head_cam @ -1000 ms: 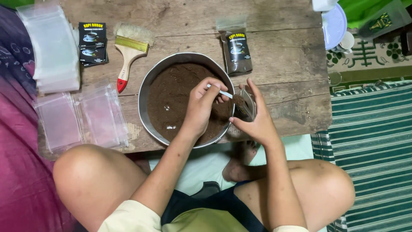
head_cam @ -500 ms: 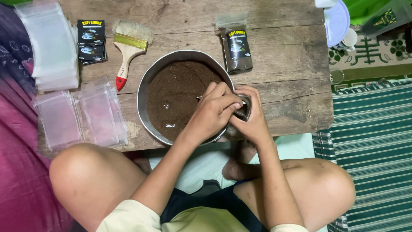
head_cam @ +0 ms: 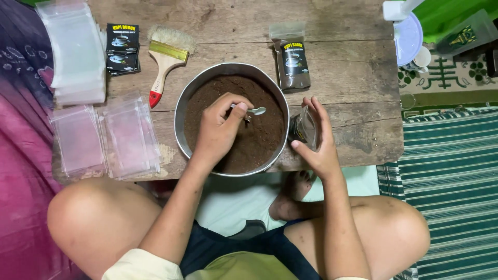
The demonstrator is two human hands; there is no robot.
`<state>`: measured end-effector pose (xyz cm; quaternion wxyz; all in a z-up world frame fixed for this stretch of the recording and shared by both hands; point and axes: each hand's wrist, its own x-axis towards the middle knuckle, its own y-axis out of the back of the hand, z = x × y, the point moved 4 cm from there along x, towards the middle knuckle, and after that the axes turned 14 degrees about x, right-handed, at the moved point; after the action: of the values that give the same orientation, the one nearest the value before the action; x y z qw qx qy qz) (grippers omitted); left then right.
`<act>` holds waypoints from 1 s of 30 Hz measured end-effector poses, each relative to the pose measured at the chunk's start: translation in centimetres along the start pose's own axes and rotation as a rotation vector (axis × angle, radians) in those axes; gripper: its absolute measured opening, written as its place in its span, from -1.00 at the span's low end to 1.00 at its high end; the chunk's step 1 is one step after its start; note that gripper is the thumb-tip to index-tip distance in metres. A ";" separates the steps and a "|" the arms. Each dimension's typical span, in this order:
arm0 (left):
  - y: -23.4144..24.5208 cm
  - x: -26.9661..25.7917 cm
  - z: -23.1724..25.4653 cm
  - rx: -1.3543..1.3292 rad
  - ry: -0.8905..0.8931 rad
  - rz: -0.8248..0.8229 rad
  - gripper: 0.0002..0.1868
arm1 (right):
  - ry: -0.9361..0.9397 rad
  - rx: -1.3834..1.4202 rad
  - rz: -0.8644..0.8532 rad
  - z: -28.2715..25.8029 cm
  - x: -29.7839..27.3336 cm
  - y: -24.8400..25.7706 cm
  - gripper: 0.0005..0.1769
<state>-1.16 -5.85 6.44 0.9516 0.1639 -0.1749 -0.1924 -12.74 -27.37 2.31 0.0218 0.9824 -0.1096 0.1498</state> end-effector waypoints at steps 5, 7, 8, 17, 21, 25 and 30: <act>2.6 -0.4 0.3 0.365 -0.022 -0.107 -0.87 | 0.080 -0.039 0.018 -2.2 0.8 -0.2 -0.08; 2.6 -0.9 -1.3 0.460 -0.016 -0.163 -0.85 | 0.116 -0.067 0.020 -3.6 1.3 -0.6 -0.14; 2.4 -1.3 -2.4 0.529 -0.007 -0.245 -0.85 | 0.205 -0.183 0.044 -4.8 1.5 -1.0 -0.22; 1.7 -3.5 -6.9 0.609 0.046 -0.374 -0.83 | 0.496 -0.531 -0.061 -6.5 1.5 -7.0 -0.63; 3.8 -2.8 -6.7 0.520 0.105 -0.272 -0.83 | 0.152 -0.618 -0.108 -3.9 2.7 -10.5 -0.34; 3.5 -3.6 -5.2 0.335 0.215 -0.320 -0.81 | -0.128 -0.700 -0.109 0.6 3.3 -9.9 -0.36; 1.2 -3.8 -8.7 0.395 0.197 -0.277 -0.81 | -0.159 -0.760 -0.130 4.6 3.2 -9.4 -0.82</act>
<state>-0.61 -1.11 -1.85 0.8782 0.3868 -0.0916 -0.2659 -6.32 -19.19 -1.25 0.3846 0.9178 -0.0963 0.0201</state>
